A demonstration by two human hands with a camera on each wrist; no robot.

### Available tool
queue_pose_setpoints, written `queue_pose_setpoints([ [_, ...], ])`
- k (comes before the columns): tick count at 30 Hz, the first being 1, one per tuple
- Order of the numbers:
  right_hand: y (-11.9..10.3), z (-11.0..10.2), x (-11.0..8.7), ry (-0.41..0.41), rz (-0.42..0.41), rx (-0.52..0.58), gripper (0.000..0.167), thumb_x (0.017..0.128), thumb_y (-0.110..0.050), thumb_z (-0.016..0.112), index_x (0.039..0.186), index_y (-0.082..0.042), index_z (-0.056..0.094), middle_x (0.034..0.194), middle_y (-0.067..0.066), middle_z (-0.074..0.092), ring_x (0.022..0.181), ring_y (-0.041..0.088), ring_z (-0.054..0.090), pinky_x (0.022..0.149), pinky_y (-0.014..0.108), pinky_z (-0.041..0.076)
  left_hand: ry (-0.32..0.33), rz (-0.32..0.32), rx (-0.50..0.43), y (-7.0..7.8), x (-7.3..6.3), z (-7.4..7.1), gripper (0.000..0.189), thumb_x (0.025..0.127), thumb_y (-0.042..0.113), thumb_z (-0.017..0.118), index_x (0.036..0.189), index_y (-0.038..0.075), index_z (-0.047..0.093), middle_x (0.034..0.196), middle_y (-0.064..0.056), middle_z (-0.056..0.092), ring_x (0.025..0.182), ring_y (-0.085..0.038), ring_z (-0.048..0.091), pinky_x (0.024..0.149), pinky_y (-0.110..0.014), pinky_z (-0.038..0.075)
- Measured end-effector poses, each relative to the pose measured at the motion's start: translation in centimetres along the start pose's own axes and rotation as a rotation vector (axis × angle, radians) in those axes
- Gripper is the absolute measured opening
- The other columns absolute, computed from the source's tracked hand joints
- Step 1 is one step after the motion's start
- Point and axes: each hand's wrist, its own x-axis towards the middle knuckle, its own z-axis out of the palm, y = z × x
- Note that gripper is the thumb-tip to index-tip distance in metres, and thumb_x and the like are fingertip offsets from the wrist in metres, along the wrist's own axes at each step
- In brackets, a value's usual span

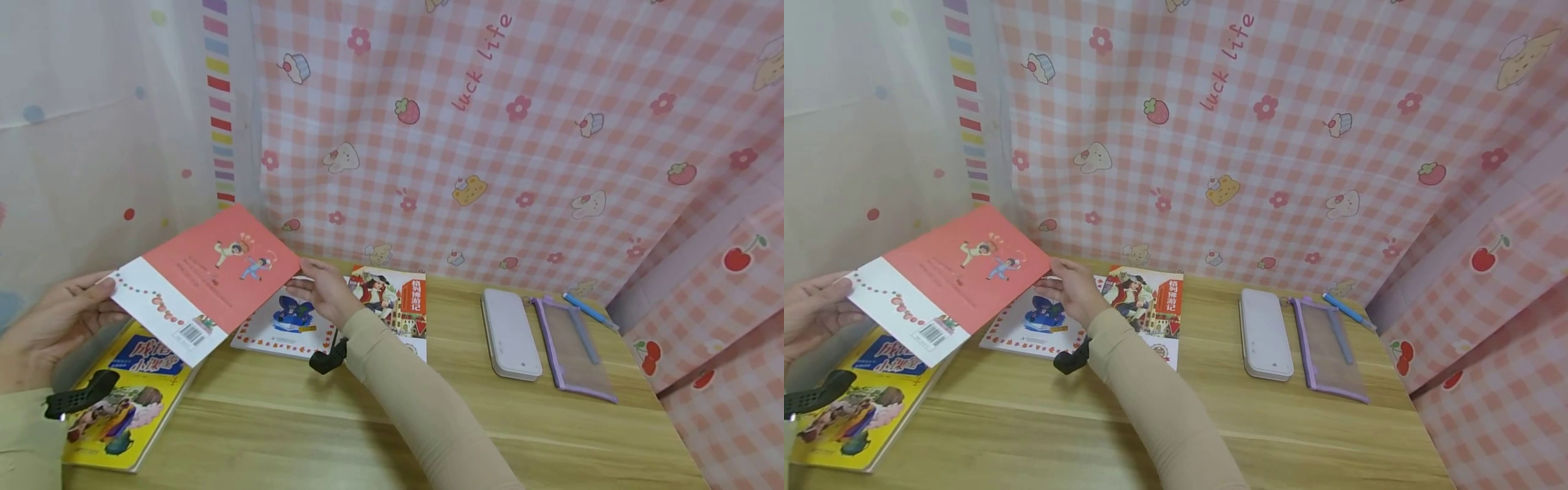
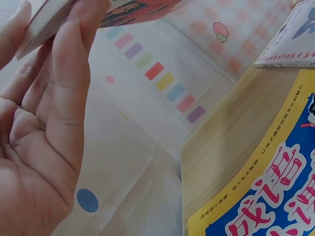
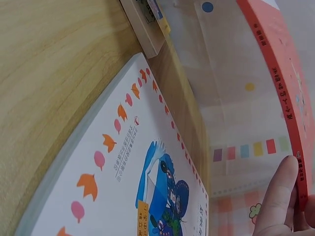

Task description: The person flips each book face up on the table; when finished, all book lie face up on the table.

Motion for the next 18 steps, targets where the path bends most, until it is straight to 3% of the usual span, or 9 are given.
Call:
queue_pose_setpoints([
  [10,0.04,-0.18,0.09,0.003,0.003,0.010,0.029,0.106,-0.015,0.054,0.130,-0.003,0.066,0.105,0.010,0.067,0.084,0.021,0.068,0.091,0.035,0.058,0.048,0.002,0.072,0.09,-0.02,0.12,0.034,0.105,0.002,0.050,0.119,0.018,0.078,0.106,-0.002,0.077,0.081,-0.022,0.076,0.066,-0.029,0.061],
  [18,-0.07,-0.09,0.00,0.005,0.002,0.011,0.029,0.106,-0.012,0.054,0.131,-0.004,0.066,0.105,0.009,0.068,0.083,0.020,0.068,0.090,0.035,0.058,0.040,0.022,0.104,0.03,-0.06,0.15,0.034,0.105,0.002,0.050,0.118,0.018,0.078,0.105,-0.001,0.077,0.080,-0.021,0.075,0.067,-0.027,0.061],
])
